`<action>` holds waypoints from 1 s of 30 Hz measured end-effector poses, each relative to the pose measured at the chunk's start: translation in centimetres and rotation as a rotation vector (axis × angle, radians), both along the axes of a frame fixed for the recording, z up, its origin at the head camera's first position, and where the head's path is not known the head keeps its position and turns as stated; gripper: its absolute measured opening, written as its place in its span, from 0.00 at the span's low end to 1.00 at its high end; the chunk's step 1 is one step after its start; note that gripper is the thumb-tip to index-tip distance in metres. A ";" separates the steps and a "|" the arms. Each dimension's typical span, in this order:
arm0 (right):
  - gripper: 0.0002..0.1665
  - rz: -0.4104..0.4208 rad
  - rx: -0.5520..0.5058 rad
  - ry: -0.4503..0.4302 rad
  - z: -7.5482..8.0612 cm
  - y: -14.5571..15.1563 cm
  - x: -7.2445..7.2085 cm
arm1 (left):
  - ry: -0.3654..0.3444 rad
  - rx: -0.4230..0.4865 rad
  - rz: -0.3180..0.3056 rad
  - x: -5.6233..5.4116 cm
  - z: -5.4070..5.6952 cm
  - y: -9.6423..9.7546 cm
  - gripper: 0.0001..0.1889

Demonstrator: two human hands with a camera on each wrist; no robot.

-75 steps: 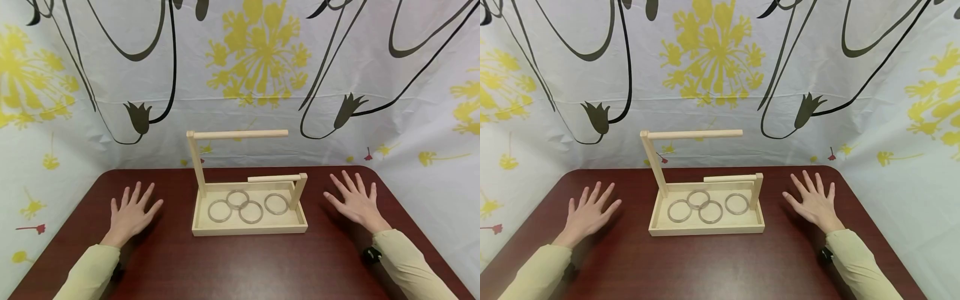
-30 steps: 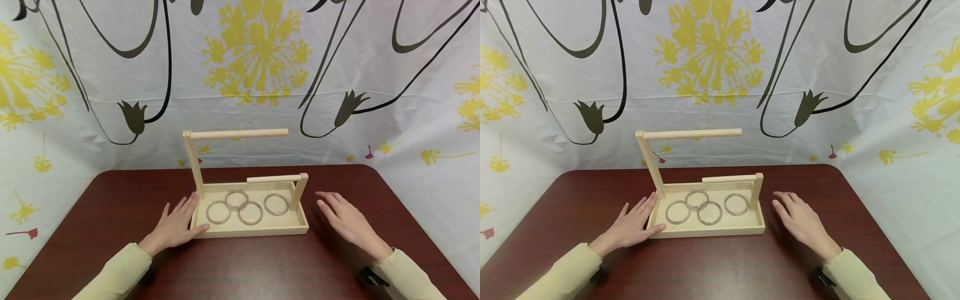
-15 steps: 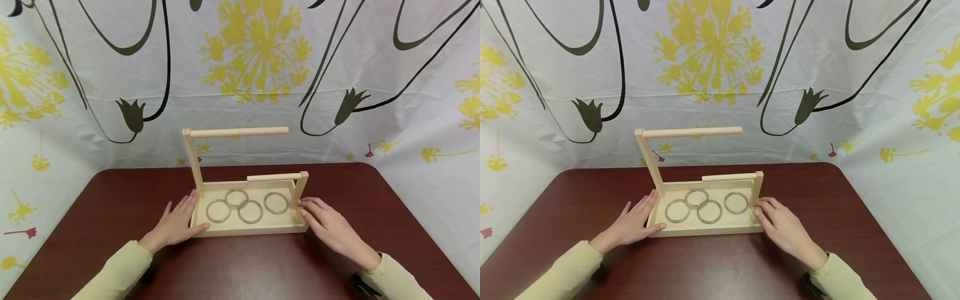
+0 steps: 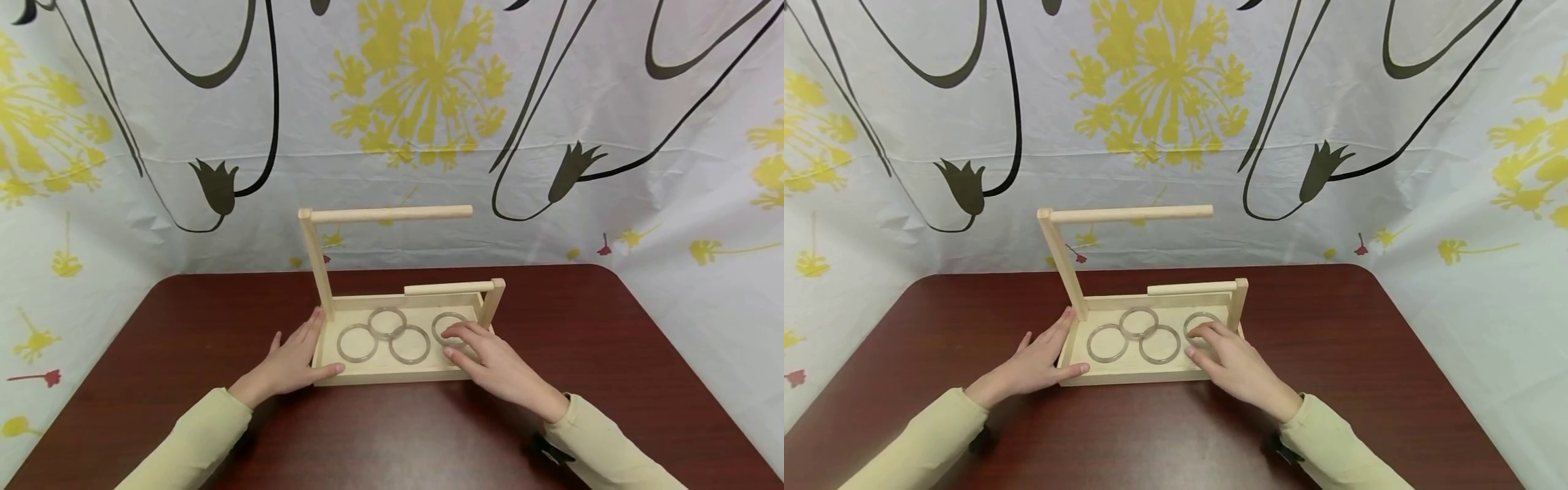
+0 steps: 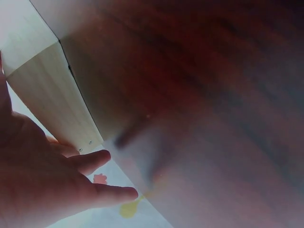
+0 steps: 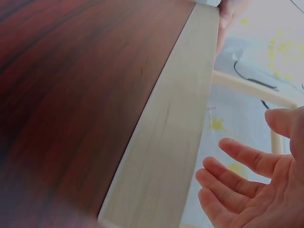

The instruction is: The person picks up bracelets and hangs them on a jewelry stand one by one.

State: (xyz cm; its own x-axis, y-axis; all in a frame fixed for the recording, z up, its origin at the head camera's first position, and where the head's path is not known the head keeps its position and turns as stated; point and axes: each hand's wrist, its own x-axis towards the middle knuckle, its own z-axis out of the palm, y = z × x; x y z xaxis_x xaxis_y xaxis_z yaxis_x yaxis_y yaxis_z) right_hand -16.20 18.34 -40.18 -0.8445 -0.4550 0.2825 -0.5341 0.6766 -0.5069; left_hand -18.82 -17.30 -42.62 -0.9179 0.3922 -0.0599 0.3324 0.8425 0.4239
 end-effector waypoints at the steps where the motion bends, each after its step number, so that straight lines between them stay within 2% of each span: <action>1: 0.15 0.014 -0.009 -0.004 -0.1 -0.3 -0.1 | -0.014 0.007 0.003 0.0 0.0 0.0 0.57; 6: 0.17 0.064 -0.023 -0.025 -0.6 -2.1 -0.7 | -0.054 0.038 0.009 0.0 -0.1 0.0 0.56; 10: 0.19 0.066 -0.004 -0.032 -0.8 -3.3 -1.0 | -0.067 0.050 0.007 0.0 -0.1 0.1 0.56; 14: 0.17 0.091 -0.002 -0.021 -1.2 -4.3 -1.5 | -0.071 0.063 0.003 -0.1 -0.2 0.1 0.56; 23: 0.18 0.116 -0.071 -0.097 -1.1 -6.2 -2.5 | -0.066 0.075 0.000 -0.2 -0.4 0.2 0.56; 30: 0.23 0.158 -0.142 -0.163 -1.4 -7.0 -3.9 | -0.064 0.082 0.003 -0.1 -0.1 0.2 0.55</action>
